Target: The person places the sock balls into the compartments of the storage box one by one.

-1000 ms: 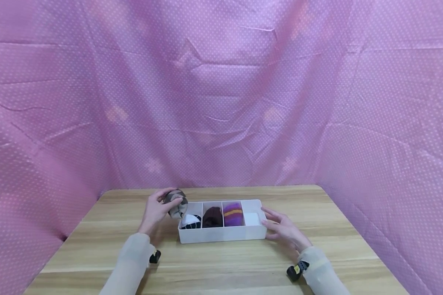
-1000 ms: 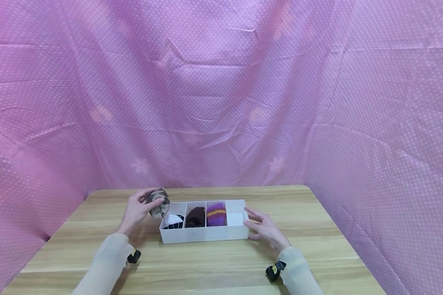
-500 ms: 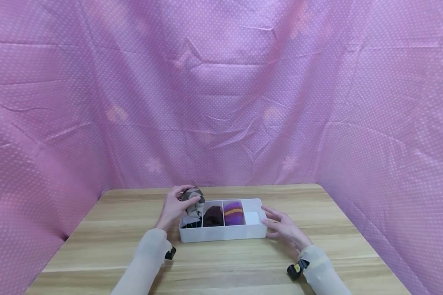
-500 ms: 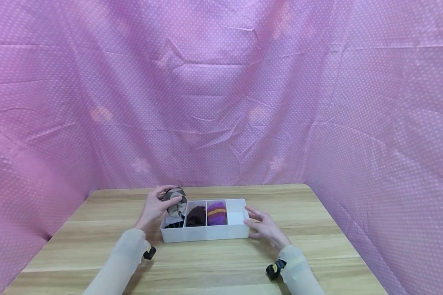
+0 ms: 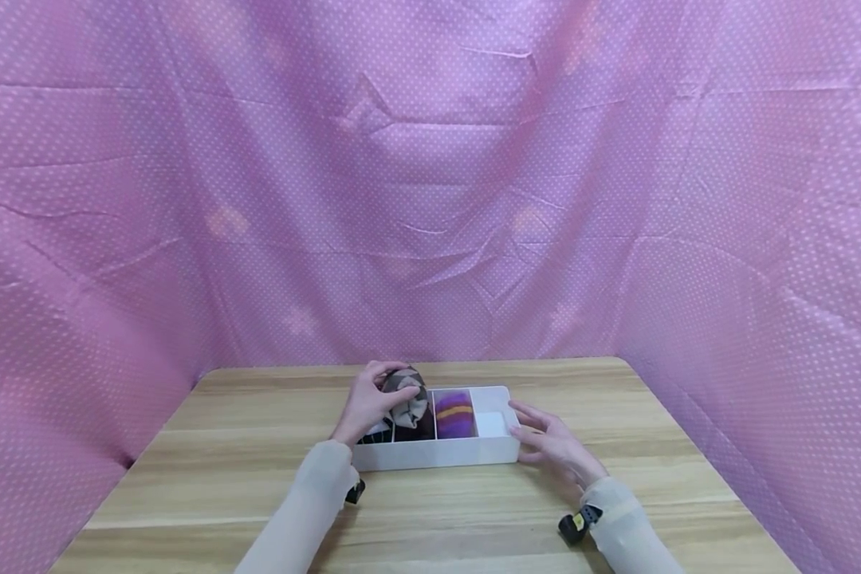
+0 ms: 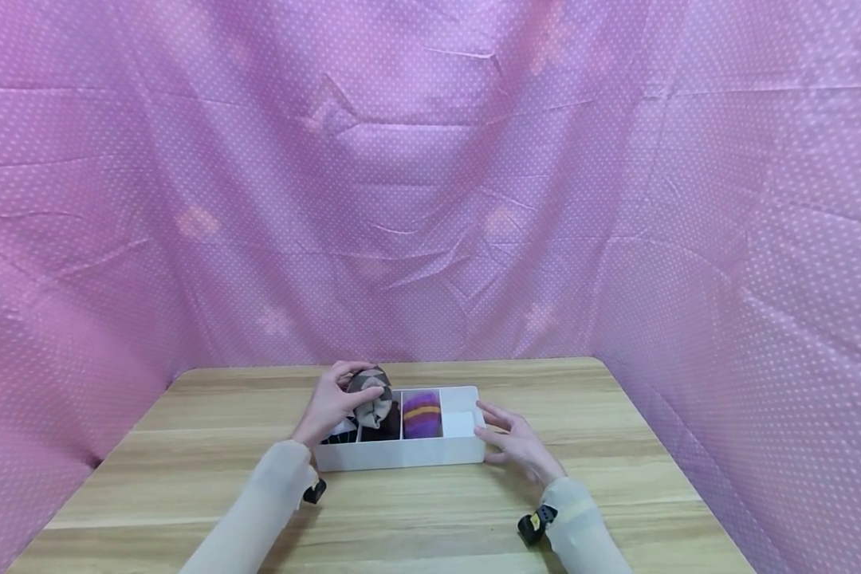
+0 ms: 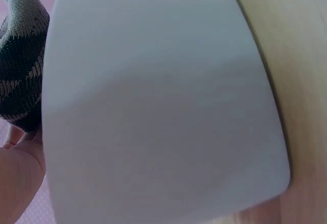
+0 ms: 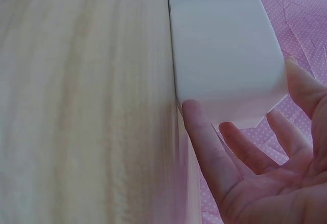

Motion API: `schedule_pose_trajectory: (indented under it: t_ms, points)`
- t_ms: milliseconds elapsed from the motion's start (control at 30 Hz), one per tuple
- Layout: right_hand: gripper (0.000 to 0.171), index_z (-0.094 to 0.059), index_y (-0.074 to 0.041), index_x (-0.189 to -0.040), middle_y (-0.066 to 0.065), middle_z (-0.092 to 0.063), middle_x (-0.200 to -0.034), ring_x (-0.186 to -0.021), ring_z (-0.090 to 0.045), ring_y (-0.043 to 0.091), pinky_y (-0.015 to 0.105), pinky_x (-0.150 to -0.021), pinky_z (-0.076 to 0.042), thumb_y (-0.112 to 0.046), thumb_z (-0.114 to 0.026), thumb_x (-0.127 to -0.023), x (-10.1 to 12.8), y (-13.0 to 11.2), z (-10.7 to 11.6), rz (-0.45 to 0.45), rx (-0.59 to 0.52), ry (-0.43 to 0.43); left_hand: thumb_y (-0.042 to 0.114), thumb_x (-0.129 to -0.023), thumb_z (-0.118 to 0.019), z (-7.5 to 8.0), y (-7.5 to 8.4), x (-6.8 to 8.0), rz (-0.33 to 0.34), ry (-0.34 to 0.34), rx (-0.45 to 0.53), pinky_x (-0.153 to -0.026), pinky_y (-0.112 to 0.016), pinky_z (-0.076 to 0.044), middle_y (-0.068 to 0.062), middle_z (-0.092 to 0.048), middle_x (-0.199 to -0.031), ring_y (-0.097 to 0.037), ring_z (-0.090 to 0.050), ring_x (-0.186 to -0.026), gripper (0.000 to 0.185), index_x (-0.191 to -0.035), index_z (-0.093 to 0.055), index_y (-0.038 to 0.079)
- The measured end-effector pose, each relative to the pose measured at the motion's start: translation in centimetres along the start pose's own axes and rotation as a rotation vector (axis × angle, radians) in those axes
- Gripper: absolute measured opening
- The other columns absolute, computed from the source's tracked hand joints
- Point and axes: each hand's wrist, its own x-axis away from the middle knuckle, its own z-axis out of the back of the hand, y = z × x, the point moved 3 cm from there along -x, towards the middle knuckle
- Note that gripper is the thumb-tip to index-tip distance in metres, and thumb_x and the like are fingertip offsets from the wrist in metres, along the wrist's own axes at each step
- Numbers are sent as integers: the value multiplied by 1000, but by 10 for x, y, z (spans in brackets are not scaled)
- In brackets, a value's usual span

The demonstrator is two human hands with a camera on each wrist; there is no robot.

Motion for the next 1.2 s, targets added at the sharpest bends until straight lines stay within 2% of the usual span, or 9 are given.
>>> schedule_pose_trajectory:
  t_ms: [200, 367, 567, 733, 967, 1200]
  points:
    - [70, -28, -15, -155, 29, -21, -157, -121, -56, 32, 49, -96, -52, -21, -64, -96, 0, 1, 0, 3, -5, -7, 40, -70, -88, -9, 4, 0, -60, 23, -63, -85, -38, -53, -1, -61, -112, -22, -59, -102, 50, -115, -71, 26]
    - [71, -26, -13, -155, 30, -20, -157, -119, -57, 30, 49, -95, -52, -20, -63, -96, 4, 2, 5, 13, -9, -1, 44, -71, -86, -18, 8, 0, -106, 16, -92, -85, -38, -52, 0, -61, -112, -20, -57, -101, 50, -116, -71, 27]
    - [70, -25, -14, -156, 30, -19, -157, -120, -57, 30, 49, -97, -51, -20, -62, -97, 3, -1, 2, 5, -13, -27, 42, -72, -86, -25, 11, 3, -100, 40, -111, -85, -40, -52, 1, -60, -112, -20, -57, -100, 48, -115, -70, 29]
    - [68, -25, -14, -156, 30, -17, -158, -119, -58, 30, 49, -97, -51, -18, -60, -97, 1, -3, -1, -7, -20, -22, 41, -72, -86, -35, 15, 5, -115, 12, -95, -87, -41, -50, -2, -57, -119, -22, -54, -105, 49, -117, -69, 28]
    - [68, -25, -14, -156, 30, -17, -158, -123, -55, 35, 51, -97, -50, -19, -60, -98, 1, -3, 0, -5, 3, -24, 42, -73, -86, -49, 20, 7, -146, 3, -112, -89, -41, -49, -1, -59, -119, -20, -55, -106, 50, -118, -69, 28]
    - [68, -26, -11, -155, 30, -20, -157, -123, -55, 37, 50, -95, -52, -17, -61, -97, 2, 0, 1, 12, -7, -18, 45, -75, -83, -64, 23, 8, -133, 10, -91, -90, -43, -48, 2, -58, -120, -19, -54, -107, 50, -120, -68, 29]
